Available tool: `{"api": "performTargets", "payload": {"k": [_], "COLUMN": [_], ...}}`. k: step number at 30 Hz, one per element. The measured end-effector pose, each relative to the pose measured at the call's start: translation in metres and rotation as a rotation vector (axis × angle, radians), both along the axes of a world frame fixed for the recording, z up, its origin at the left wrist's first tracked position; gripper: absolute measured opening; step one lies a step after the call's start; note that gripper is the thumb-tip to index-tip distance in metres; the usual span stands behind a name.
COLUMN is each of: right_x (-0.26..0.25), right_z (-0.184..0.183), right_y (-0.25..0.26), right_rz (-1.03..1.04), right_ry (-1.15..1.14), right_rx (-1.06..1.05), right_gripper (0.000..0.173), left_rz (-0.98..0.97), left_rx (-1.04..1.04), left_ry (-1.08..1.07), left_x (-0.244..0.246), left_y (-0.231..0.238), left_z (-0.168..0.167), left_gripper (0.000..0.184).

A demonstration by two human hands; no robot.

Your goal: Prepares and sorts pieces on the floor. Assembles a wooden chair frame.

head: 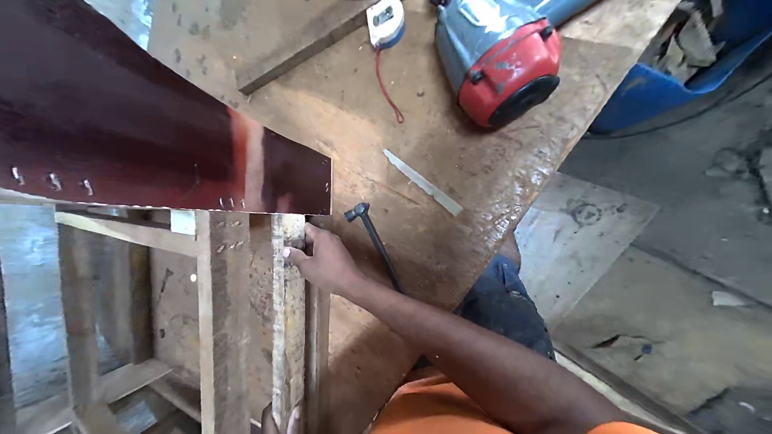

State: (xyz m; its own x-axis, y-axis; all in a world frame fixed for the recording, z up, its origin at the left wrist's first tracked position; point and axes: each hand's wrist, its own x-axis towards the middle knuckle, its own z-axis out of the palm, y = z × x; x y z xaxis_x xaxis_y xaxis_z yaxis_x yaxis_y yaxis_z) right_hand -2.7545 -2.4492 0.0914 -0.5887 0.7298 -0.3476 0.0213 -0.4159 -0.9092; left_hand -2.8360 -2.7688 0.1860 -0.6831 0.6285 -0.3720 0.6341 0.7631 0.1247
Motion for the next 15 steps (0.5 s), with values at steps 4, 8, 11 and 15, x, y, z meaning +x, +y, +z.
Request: {"api": "performTargets", "payload": {"k": [4,8,11,15], "right_x": [-0.003,-0.001,-0.001,-0.003], "right_z": [-0.001,0.008,0.008,0.003], "right_y": [-0.001,0.003,0.003,-0.001], "right_rz": [0.006,0.014,0.019,0.021], "right_ry": [-0.005,-0.065,-0.066,-0.044], "right_rx": [0.003,-0.027,-0.021,0.004], "right_gripper": [0.042,0.036,0.033,0.039], "left_rz": [0.004,0.028,0.039,0.011], "left_rx": [0.008,0.016,0.023,0.04], "left_ry": [-0.009,-0.014,-0.015,-0.02], "left_x": [0.002,0.002,0.001,-0.002], "left_y": [0.0,0.002,0.0,-0.003], "left_z": [0.003,0.004,0.003,0.001], "left_gripper": [0.054,0.054,0.055,0.056]}}
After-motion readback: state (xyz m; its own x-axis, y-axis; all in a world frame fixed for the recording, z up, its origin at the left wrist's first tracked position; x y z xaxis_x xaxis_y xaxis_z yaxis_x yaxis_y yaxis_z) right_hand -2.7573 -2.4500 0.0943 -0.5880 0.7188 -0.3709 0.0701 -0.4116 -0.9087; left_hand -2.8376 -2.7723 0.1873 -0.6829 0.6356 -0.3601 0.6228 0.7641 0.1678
